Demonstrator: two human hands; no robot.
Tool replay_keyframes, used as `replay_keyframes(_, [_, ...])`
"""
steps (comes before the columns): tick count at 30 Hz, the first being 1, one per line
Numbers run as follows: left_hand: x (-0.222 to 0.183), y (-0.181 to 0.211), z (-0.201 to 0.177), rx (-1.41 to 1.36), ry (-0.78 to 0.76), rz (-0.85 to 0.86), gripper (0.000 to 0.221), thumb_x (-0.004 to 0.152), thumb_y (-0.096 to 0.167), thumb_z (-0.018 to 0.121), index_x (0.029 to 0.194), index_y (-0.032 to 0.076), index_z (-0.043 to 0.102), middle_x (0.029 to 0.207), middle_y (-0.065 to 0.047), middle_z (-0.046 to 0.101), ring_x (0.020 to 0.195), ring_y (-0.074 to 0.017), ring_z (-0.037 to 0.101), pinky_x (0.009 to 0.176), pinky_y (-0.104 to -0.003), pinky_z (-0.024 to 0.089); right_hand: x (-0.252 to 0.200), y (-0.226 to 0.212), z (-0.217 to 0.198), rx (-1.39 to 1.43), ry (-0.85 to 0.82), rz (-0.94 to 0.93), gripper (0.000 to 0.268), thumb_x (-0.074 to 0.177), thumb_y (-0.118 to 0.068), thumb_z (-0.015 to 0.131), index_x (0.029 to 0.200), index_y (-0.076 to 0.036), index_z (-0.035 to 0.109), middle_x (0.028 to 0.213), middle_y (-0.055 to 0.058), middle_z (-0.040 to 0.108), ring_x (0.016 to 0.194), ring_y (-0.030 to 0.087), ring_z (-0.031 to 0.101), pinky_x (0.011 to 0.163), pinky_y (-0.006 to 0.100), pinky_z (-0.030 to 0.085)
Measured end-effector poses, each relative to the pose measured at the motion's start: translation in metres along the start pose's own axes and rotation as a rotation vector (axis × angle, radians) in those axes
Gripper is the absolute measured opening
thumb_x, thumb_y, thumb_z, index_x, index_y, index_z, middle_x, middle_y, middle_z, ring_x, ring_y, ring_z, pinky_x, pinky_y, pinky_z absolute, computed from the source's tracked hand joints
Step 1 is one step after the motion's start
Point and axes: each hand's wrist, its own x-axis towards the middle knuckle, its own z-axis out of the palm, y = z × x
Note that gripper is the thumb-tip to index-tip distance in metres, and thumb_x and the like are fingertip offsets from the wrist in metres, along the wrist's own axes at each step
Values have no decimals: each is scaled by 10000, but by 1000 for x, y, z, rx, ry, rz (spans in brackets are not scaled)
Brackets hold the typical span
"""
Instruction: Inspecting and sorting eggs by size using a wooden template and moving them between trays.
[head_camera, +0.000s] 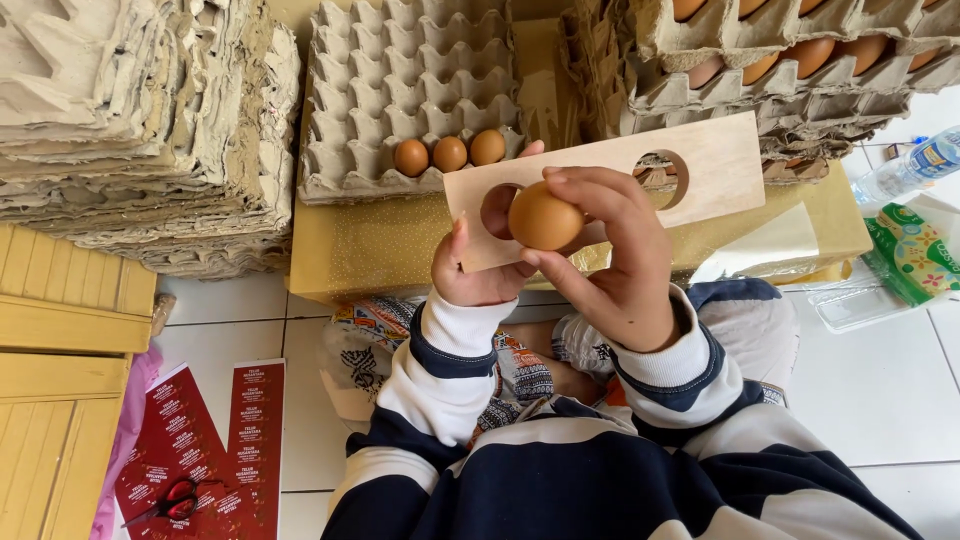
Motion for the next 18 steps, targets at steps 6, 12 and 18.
replay_keyframes(6, [33,9,73,140,37,97,625,1090,464,369,1524,14,369,1615,-191,388,1387,-349,538,1119,-427,544,6,-5,9,-110,-46,-21,430,880,-68,817,1258,38,644,1241,224,647,1146,430,675,977,497,526])
replay_keyframes(12, [29,6,65,162,86,122,686,1062,437,399,1593,29,254,1676,-168,263,1378,-326,534,1029,-377,589,4,-5,11,-146,-36,14,394,894,-40,799,1264,-14,667,1291,200,619,1155,409,677,977,524,541])
replay_keyframes(18, [26,4,56,96,86,100,705,1055,414,402,1612,28,206,1679,-171,241,1376,-351,530,936,-340,622,3,1,12,-186,-75,4,391,894,-63,809,1265,-35,686,1254,179,643,1114,404,683,947,494,554])
